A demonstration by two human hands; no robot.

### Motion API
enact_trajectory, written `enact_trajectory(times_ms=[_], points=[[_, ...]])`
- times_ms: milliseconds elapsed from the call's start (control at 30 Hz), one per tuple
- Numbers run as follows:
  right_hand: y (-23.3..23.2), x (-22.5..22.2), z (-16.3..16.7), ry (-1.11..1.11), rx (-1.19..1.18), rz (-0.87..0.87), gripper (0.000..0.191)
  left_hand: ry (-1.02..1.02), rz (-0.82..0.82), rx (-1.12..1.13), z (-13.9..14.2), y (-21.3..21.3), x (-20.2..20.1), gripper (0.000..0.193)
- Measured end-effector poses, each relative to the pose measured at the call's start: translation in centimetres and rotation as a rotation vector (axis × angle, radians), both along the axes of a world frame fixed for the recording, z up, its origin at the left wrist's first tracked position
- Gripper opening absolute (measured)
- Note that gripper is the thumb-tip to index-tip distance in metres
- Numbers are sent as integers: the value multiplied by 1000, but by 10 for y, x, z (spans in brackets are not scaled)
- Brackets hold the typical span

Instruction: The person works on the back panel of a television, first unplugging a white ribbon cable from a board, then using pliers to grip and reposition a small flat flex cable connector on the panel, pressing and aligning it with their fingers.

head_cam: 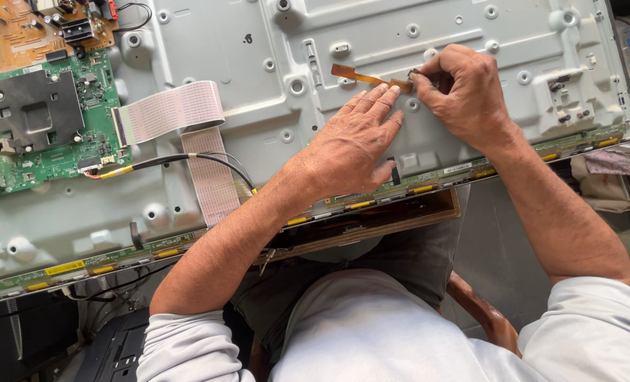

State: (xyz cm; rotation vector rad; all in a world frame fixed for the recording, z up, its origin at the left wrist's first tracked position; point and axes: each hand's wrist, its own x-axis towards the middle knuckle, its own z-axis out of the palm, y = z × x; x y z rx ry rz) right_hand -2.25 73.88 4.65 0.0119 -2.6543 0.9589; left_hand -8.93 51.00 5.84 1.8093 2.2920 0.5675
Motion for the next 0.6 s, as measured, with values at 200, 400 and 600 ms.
enact_trajectory(times_ms=[200,400,600], points=[[0,0,0,-22,-9,11,12,5,1,-6,0,1,0,72],[0,0,-1,-27,-9,7,11,6,6,-15,2,0,0,72],[1,-1,-1,-17,-26,11,12,-8,10,-20,1,1,1,72]])
